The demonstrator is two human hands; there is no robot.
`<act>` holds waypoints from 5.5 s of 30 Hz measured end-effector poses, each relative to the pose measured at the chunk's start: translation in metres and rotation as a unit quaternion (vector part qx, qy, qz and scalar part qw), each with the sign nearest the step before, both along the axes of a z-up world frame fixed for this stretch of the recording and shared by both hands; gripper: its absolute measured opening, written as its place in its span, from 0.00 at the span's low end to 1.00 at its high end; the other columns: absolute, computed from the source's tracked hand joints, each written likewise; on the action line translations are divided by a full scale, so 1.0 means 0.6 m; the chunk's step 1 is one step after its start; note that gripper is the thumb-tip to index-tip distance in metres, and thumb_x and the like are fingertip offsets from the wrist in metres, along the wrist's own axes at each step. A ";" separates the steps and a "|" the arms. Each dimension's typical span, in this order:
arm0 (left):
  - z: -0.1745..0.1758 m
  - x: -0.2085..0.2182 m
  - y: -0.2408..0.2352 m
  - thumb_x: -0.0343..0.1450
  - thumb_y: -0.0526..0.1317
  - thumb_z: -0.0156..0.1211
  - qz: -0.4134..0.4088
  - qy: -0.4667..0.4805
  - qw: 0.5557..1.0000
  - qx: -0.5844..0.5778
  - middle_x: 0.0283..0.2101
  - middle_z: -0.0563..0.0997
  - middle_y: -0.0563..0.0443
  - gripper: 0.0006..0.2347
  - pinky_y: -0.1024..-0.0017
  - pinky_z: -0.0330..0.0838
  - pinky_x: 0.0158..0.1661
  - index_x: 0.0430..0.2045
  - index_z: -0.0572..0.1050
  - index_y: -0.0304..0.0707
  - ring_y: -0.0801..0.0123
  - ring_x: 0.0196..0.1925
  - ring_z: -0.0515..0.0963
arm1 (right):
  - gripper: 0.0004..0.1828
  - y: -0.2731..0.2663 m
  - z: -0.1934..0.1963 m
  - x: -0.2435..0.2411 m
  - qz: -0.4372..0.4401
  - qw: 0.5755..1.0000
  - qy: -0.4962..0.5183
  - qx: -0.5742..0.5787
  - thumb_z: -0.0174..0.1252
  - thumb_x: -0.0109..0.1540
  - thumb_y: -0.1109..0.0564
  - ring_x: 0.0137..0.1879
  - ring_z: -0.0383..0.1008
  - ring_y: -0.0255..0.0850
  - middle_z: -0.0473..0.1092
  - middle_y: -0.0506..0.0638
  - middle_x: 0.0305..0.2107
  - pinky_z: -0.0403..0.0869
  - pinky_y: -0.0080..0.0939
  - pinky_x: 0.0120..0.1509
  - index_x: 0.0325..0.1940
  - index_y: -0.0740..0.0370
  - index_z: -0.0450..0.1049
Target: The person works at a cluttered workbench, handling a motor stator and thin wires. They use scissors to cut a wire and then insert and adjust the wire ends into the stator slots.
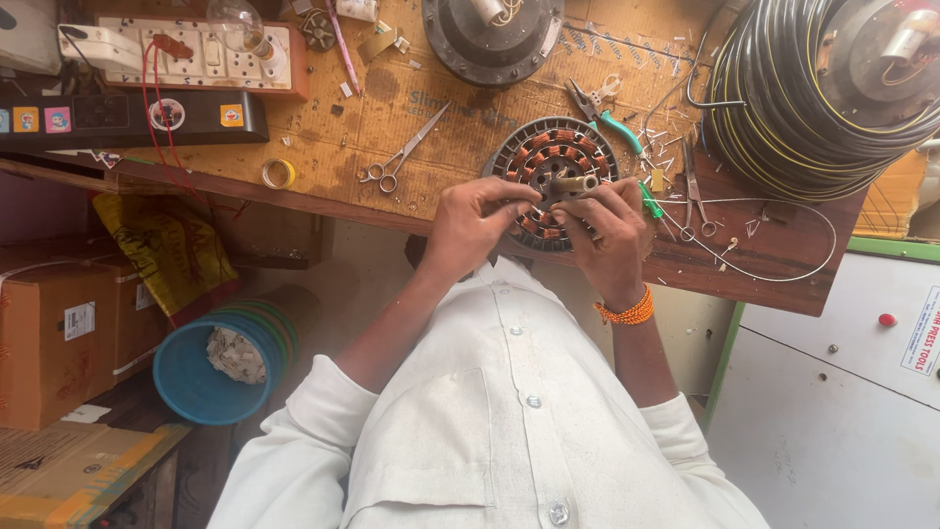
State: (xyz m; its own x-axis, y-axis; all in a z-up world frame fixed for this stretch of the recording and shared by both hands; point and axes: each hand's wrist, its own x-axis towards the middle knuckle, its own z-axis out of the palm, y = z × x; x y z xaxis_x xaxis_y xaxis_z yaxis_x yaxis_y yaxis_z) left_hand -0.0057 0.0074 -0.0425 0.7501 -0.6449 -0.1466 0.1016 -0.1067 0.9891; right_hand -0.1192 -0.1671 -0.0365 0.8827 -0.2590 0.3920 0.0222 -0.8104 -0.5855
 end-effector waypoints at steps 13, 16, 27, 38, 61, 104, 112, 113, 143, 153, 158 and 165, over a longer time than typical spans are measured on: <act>0.019 -0.003 -0.009 0.69 0.36 0.68 -0.058 -0.208 0.975 0.055 0.34 0.83 0.48 0.05 0.67 0.77 0.37 0.35 0.82 0.36 0.64 0.35 0.84 | 0.10 -0.014 0.021 0.003 0.093 0.994 0.050 -0.022 0.72 0.55 0.60 0.45 0.67 0.44 0.76 0.46 0.37 0.70 0.44 0.51 0.40 0.59 0.82; 0.015 -0.009 -0.013 0.71 0.34 0.66 -0.050 -0.227 0.970 0.069 0.34 0.80 0.46 0.04 0.65 0.77 0.36 0.34 0.80 0.33 0.61 0.34 0.83 | 0.10 -0.015 0.021 0.005 0.101 0.994 0.040 -0.012 0.72 0.55 0.60 0.44 0.70 0.43 0.78 0.46 0.38 0.71 0.44 0.50 0.41 0.59 0.83; -0.008 0.001 -0.003 0.76 0.35 0.59 0.108 0.030 0.994 0.010 0.39 0.84 0.50 0.06 0.79 0.81 0.25 0.42 0.78 0.32 0.75 0.34 0.88 | 0.09 -0.001 0.004 0.010 0.029 0.997 -0.008 0.077 0.71 0.57 0.64 0.44 0.71 0.42 0.78 0.48 0.38 0.72 0.41 0.49 0.41 0.59 0.82; 0.004 -0.006 -0.020 0.69 0.34 0.67 0.094 0.150 0.983 -0.049 0.33 0.84 0.52 0.30 0.81 0.73 0.21 0.68 0.63 0.44 0.79 0.24 0.82 | 0.06 -0.002 0.010 0.007 0.038 0.995 0.028 0.083 0.69 0.56 0.64 0.41 0.72 0.43 0.76 0.50 0.33 0.70 0.42 0.46 0.36 0.64 0.79; -0.009 -0.005 -0.022 0.70 0.32 0.68 0.085 0.138 0.985 -0.063 0.34 0.85 0.51 0.28 0.81 0.75 0.23 0.66 0.63 0.43 0.81 0.28 0.81 | 0.07 -0.001 0.020 0.014 0.026 0.994 0.070 0.082 0.69 0.55 0.62 0.38 0.72 0.44 0.74 0.52 0.30 0.71 0.44 0.46 0.36 0.63 0.79; -0.004 -0.017 -0.028 0.71 0.34 0.63 0.092 0.213 0.967 -0.101 0.41 0.87 0.43 0.35 0.81 0.74 0.22 0.74 0.51 0.40 0.81 0.23 0.79 | 0.06 0.008 0.007 -0.008 -0.055 0.998 0.012 0.037 0.68 0.60 0.63 0.49 0.72 0.45 0.76 0.50 0.39 0.73 0.44 0.52 0.41 0.61 0.80; 0.000 -0.027 -0.027 0.72 0.32 0.62 0.066 0.197 0.974 -0.094 0.41 0.87 0.42 0.36 0.81 0.74 0.22 0.75 0.50 0.39 0.80 0.22 0.78 | 0.07 0.014 -0.011 -0.004 -0.056 0.997 0.000 0.060 0.69 0.60 0.63 0.49 0.74 0.45 0.77 0.51 0.39 0.74 0.45 0.53 0.42 0.62 0.80; 0.002 -0.028 -0.028 0.71 0.32 0.62 0.063 0.191 0.975 -0.094 0.41 0.87 0.43 0.36 0.81 0.74 0.22 0.75 0.49 0.39 0.79 0.22 0.79 | 0.08 0.014 -0.011 -0.003 -0.054 0.997 -0.001 0.054 0.69 0.59 0.63 0.48 0.74 0.45 0.77 0.52 0.39 0.74 0.46 0.53 0.42 0.62 0.80; -0.036 -0.058 -0.024 0.73 0.32 0.66 0.090 0.130 0.985 -0.065 0.30 0.81 0.51 0.07 0.81 0.72 0.24 0.42 0.79 0.30 0.80 0.23 0.78 | 0.08 -0.023 -0.001 -0.012 0.017 0.998 -0.008 0.061 0.70 0.57 0.64 0.48 0.72 0.44 0.78 0.46 0.40 0.72 0.42 0.53 0.40 0.59 0.82; -0.013 -0.066 -0.037 0.72 0.32 0.67 0.098 0.079 0.991 -0.039 0.33 0.83 0.55 0.03 0.82 0.72 0.24 0.35 0.79 0.33 0.83 0.24 0.78 | 0.10 -0.017 -0.006 -0.008 0.002 0.999 -0.006 0.050 0.71 0.56 0.64 0.48 0.72 0.44 0.79 0.47 0.39 0.73 0.42 0.53 0.41 0.60 0.82; 0.001 -0.070 -0.043 0.70 0.31 0.67 0.089 -0.016 0.996 0.028 0.34 0.83 0.54 0.03 0.80 0.74 0.25 0.33 0.80 0.33 0.80 0.29 0.83 | 0.11 -0.028 -0.005 -0.007 0.035 0.997 0.011 0.071 0.70 0.56 0.64 0.47 0.73 0.44 0.79 0.48 0.41 0.73 0.42 0.53 0.43 0.60 0.81; 0.006 -0.067 -0.047 0.70 0.30 0.67 0.096 -0.042 0.994 0.016 0.35 0.84 0.51 0.03 0.78 0.82 0.34 0.34 0.80 0.32 0.75 0.35 0.86 | 0.10 -0.046 -0.011 -0.005 0.056 0.992 -0.011 0.115 0.71 0.58 0.62 0.51 0.75 0.43 0.78 0.48 0.46 0.73 0.43 0.56 0.42 0.60 0.79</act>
